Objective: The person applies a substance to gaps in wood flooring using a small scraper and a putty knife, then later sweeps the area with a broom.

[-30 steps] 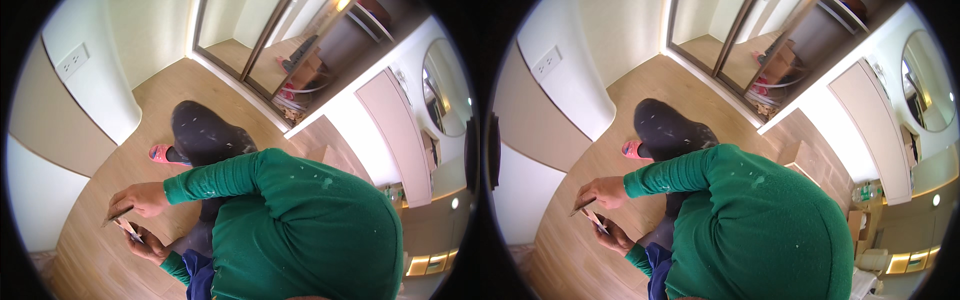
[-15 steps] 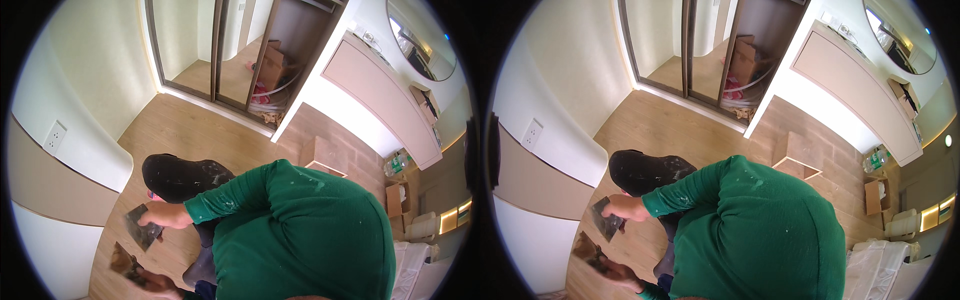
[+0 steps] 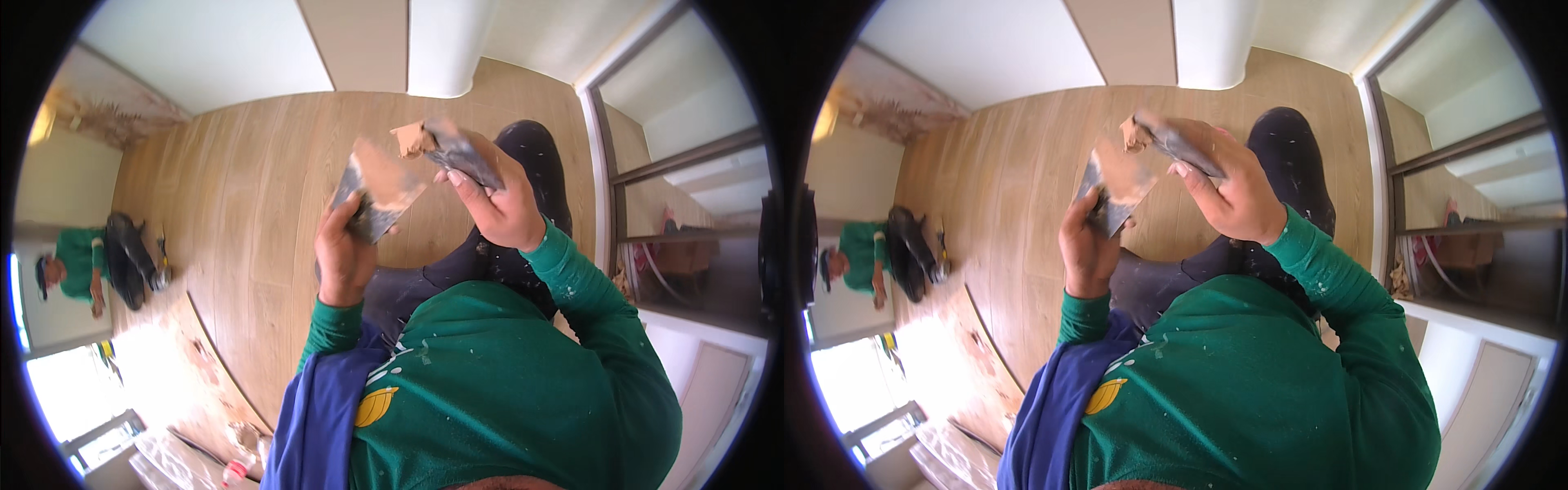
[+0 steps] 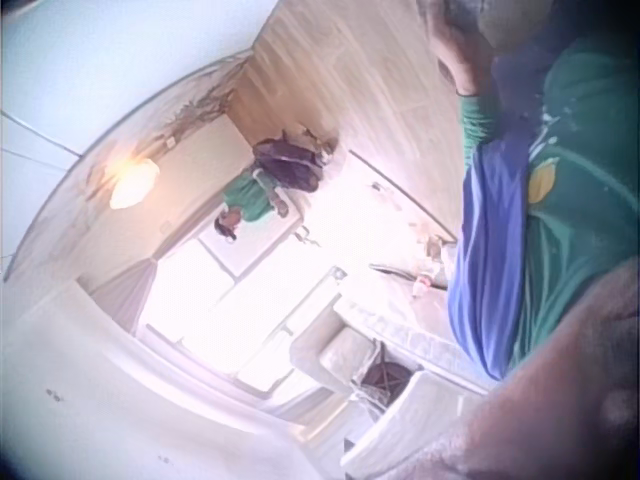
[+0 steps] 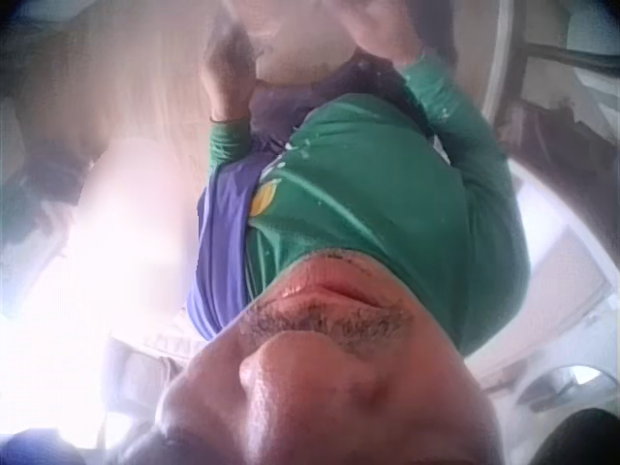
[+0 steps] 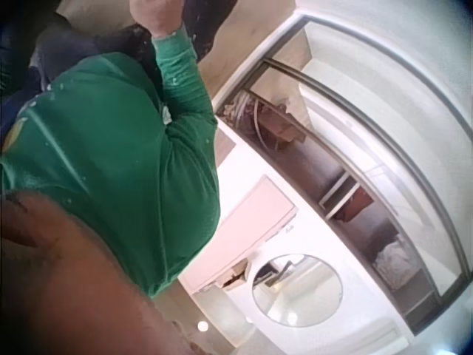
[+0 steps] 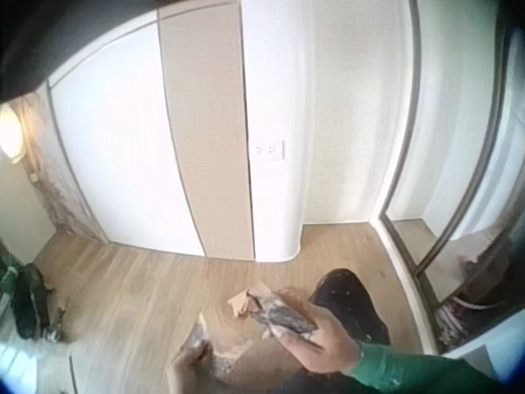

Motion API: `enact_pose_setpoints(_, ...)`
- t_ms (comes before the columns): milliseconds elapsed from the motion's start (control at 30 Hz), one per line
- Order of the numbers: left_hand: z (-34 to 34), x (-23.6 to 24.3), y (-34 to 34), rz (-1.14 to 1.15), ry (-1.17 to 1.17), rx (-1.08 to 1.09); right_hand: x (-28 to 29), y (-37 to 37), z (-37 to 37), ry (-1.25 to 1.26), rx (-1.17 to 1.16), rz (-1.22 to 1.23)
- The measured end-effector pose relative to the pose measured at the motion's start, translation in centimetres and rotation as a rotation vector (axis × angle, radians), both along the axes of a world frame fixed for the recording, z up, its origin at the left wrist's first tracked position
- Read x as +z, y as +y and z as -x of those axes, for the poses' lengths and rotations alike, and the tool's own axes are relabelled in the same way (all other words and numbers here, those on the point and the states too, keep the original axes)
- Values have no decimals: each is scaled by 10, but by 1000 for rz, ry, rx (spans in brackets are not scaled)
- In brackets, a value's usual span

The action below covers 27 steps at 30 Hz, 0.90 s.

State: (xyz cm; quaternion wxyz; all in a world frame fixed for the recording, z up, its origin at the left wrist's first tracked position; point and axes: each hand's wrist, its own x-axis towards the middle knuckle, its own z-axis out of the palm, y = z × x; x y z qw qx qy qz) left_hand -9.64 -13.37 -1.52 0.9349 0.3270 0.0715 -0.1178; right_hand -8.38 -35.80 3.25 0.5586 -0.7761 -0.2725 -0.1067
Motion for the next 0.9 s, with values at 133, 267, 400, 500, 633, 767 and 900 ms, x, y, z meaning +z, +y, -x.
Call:
enact_pose_setpoints(133,15,3,-16,111,-57,-28,-12,7,17,-288,-45,401)
enact_pose_setpoints(267,19,30,-1,-99,-313,124,-14,-14,11,-195,-114,516)
enact_pose_setpoints(400,-4,6,11,-732,-928,456,20,-20,2,838,81,-422)
enact_pose_setpoints(500,-28,9,5,-1235,-1376,509,42,3,-21,1005,289,-663)
enact_pose_setpoints(633,-50,-23,14,-1448,-1147,413,21,-7,-66,987,445,-729)
enact_pose_setpoints(767,-84,-62,37,-1308,-730,259,1,-22,-118,944,566,-855)
enact_pose_setpoints(900,-93,-38,20,-144,-175,120,-34,-16,-146,160,368,-280)
